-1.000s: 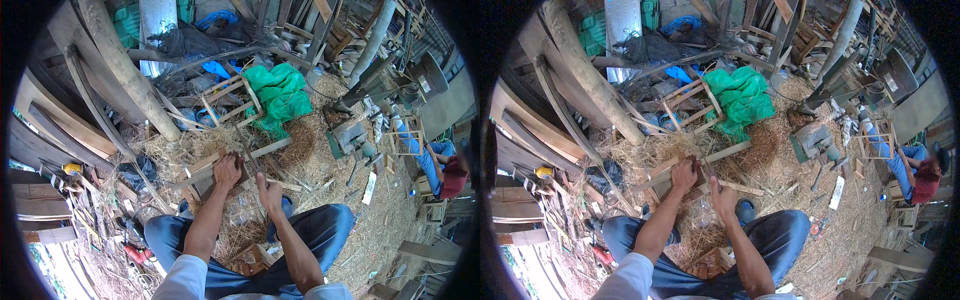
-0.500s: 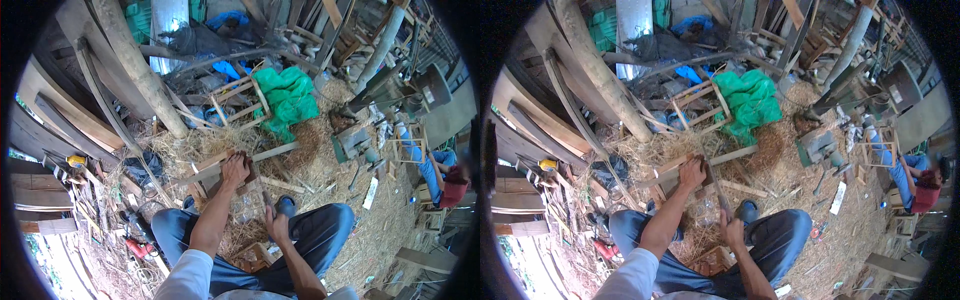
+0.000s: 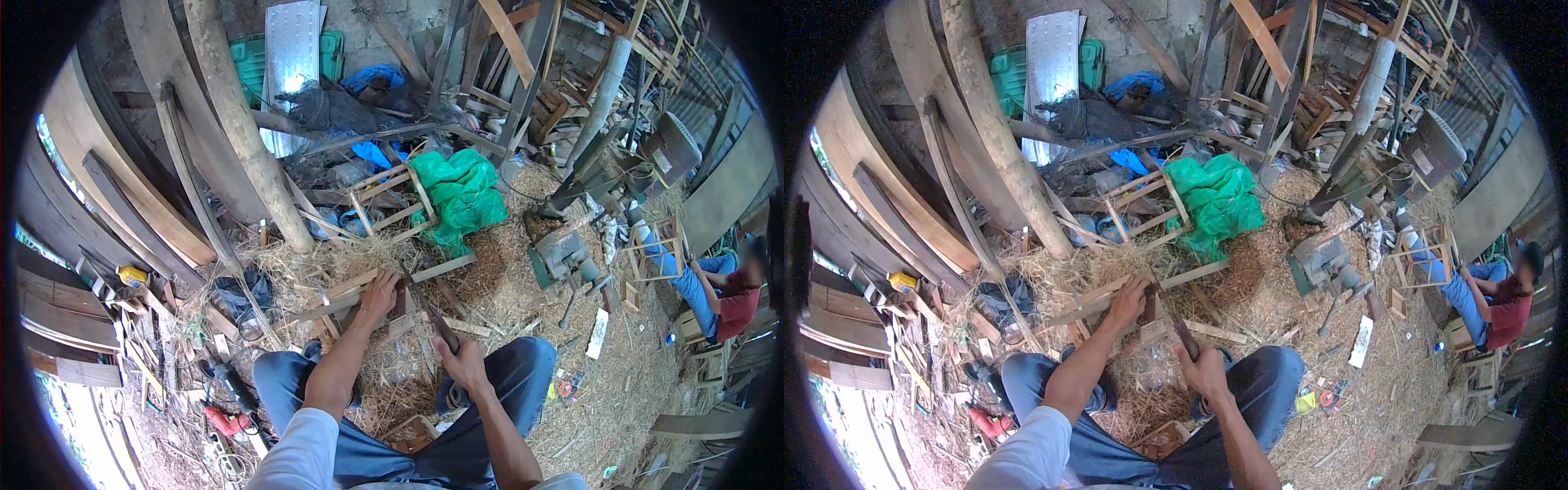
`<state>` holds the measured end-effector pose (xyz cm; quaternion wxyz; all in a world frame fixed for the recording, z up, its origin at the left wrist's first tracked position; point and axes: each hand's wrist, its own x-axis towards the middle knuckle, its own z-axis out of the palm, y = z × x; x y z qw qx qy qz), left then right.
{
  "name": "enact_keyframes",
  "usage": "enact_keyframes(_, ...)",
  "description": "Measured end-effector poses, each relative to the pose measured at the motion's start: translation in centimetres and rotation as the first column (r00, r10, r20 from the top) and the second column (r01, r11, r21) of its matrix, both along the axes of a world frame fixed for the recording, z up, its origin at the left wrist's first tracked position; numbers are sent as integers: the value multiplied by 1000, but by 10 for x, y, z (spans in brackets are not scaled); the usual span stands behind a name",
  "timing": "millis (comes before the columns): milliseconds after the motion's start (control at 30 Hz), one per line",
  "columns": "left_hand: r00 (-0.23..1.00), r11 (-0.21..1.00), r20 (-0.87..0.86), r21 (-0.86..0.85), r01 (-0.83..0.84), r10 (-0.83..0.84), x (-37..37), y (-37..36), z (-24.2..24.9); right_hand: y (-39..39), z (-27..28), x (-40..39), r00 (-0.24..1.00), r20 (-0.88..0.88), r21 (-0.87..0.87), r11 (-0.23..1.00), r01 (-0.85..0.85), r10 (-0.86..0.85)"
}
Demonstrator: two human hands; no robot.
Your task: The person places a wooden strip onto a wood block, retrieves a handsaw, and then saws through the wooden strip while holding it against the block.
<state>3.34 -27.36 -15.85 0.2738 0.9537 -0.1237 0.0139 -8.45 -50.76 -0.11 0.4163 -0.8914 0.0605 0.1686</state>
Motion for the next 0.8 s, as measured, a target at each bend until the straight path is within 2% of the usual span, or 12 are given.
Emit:
enact_keyframes(67, 1000, 999, 25, 47, 10, -11, -4, -1, 8, -2, 5, 3, 992, 124, 35, 999, -5, 1)
enact_keyframes(133, 990, 1000, 141, -7, 7, -6, -9, -4, 13, -2, 13, 3, 991, 131, 40, 999, 4, -9)
enact_keyframes(167, 990, 1000, 139, -8, 6, -5, -9, -4, 7, -3, 16, 2, 990, 137, 45, 999, 13, -19)
enact_keyframes(233, 983, 993, 182, -116, -19, 40, -5, -5, -11, -3, 2, 0, 985, 170, 21, 1000, 14, -18)
enact_keyframes(333, 986, 982, 159, -186, -29, 59, -5, -10, 1, 0, 6, 1, 980, 194, 25, 999, 41, -45)
enact_keyframes(467, 987, 984, 149, -175, -34, 61, -6, -11, 6, 1, 5, 7, 980, 153, 99, 989, 113, -127)
enact_keyframes(567, 990, 976, 116, -211, -48, 74, -5, -13, 10, 3, 9, 10, 974, 182, 83, 989, 122, -136)
enact_keyframes(633, 968, 988, 209, -95, -118, 135, -2, -12, 9, 2, 7, 10, 978, 167, 77, 991, 111, -122)
enact_keyframes(667, 969, 988, 205, -97, -120, 138, 4, -11, 6, 2, 6, 10, 982, 155, 76, 992, 100, -111)
enact_keyframes(733, 938, 954, 176, -48, -294, 298, 20, -10, -1, 3, 4, 12, 985, 138, 76, 993, 93, -103)
enact_keyframes(767, 939, 954, 170, -51, -294, 299, 26, -10, -6, 3, 4, 12, 987, 125, 77, 993, 89, -98)
enact_keyframes(800, 920, 931, 162, 14, -364, 357, 31, -8, -12, 4, 5, 13, 988, 117, 70, 993, 90, -98)
